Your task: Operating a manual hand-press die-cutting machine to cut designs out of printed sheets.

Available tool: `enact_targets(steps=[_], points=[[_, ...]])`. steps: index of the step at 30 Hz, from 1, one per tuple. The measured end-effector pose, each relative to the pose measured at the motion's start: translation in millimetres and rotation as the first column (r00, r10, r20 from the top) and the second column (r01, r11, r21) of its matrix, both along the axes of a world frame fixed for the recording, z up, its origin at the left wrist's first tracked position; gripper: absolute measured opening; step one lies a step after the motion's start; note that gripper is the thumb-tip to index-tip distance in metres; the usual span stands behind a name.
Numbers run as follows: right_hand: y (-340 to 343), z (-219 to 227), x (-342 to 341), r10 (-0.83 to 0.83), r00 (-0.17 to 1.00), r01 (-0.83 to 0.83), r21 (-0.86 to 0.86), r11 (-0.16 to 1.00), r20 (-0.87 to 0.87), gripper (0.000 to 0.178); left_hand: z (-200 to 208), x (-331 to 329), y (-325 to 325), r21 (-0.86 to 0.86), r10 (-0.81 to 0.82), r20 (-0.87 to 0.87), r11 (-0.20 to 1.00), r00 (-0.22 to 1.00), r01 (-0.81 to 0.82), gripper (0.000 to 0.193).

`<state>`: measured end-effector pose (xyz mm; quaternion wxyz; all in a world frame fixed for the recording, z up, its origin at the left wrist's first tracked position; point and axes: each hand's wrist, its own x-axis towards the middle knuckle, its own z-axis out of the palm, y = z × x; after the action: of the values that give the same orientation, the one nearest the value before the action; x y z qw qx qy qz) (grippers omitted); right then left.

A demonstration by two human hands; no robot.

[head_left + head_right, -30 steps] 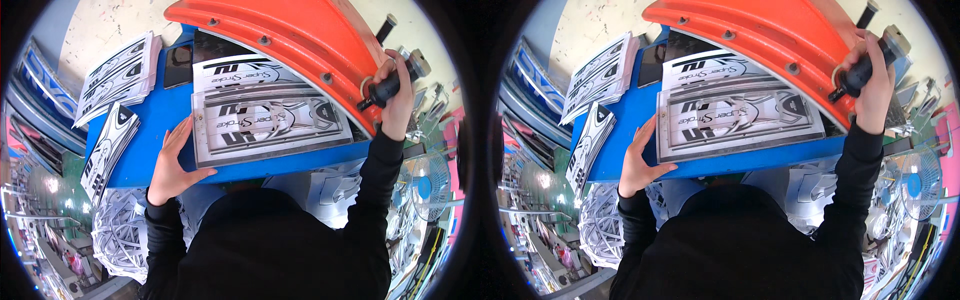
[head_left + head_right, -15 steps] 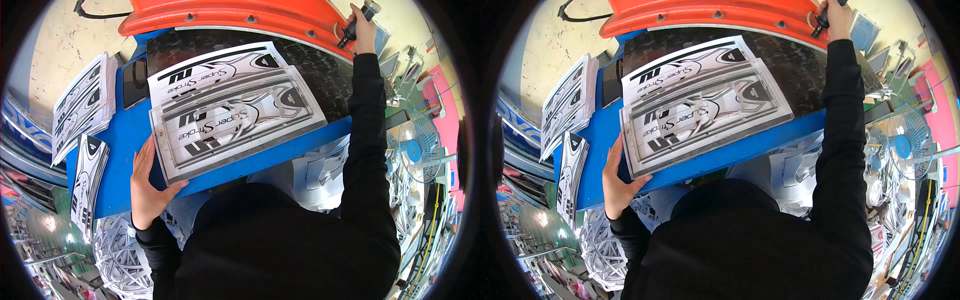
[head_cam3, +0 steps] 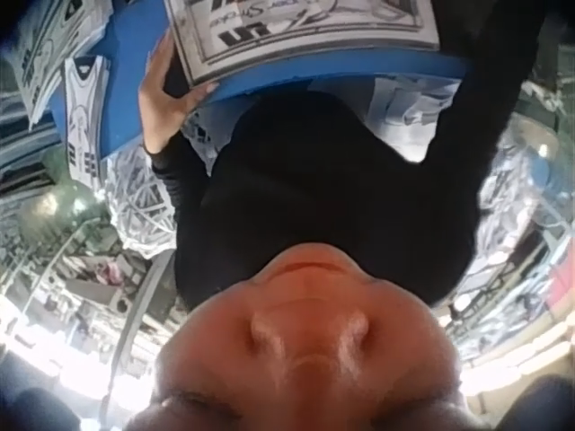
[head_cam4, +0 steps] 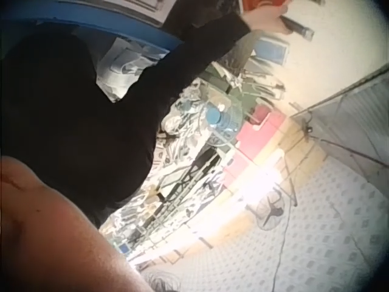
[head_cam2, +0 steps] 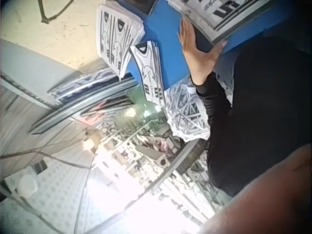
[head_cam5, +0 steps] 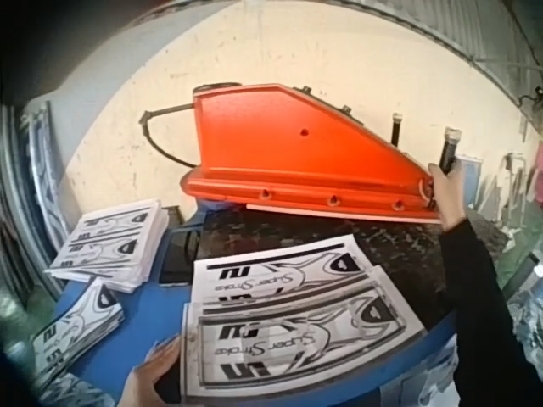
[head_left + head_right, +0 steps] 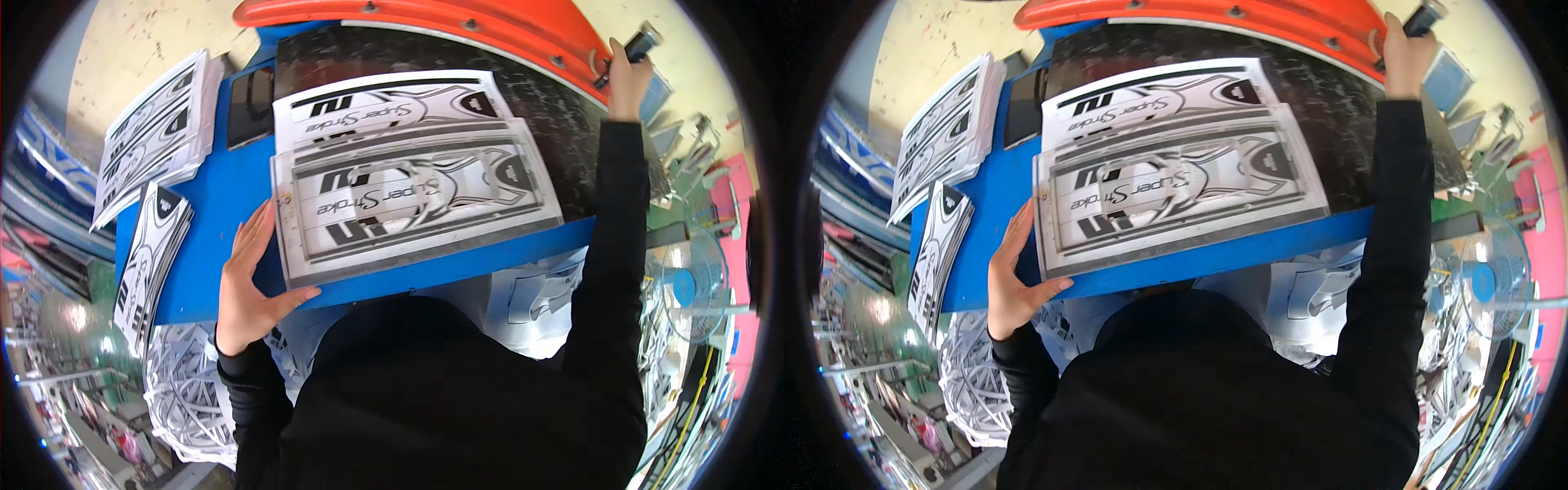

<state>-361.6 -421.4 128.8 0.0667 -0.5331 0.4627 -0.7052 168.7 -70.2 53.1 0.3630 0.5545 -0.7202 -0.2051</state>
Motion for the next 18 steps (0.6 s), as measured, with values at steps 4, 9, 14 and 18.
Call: enact_targets(steps=[4, 9, 14, 18], points=[[162.3, -18.5, 132.4, 0.26, 0.786, -0.195, 0.174, 0.965, -0.561, 0.055, -2.8, 6.2, 9.4, 0.044, 0.024, -0.065, 0.999, 0.998, -0.021, 0.112], [242.1, -27.3, 162.7, 0.634, 0.342, -0.485, 0.448, 0.751, -0.694, 0.052, -1.1, 1.3, -0.8, -0.003, -0.073, -0.283, 0.997, 0.956, 0.075, 0.111], [248.0, -40.0, 176.0, 0.453, 0.352, -0.444, 0.28, 0.851, -0.819, 0.059, -3.3, 3.9, -1.7, -0.042, -0.098, -0.259, 0.995, 0.961, 0.09, 0.11], [247.8, -42.1, 171.3, 0.451, 0.305, -0.449, 0.291, 0.845, -0.839, 0.061, 1.8, 1.6, 2.6, 0.083, -0.037, -0.387, 0.994, 0.921, 0.075, 0.106]])
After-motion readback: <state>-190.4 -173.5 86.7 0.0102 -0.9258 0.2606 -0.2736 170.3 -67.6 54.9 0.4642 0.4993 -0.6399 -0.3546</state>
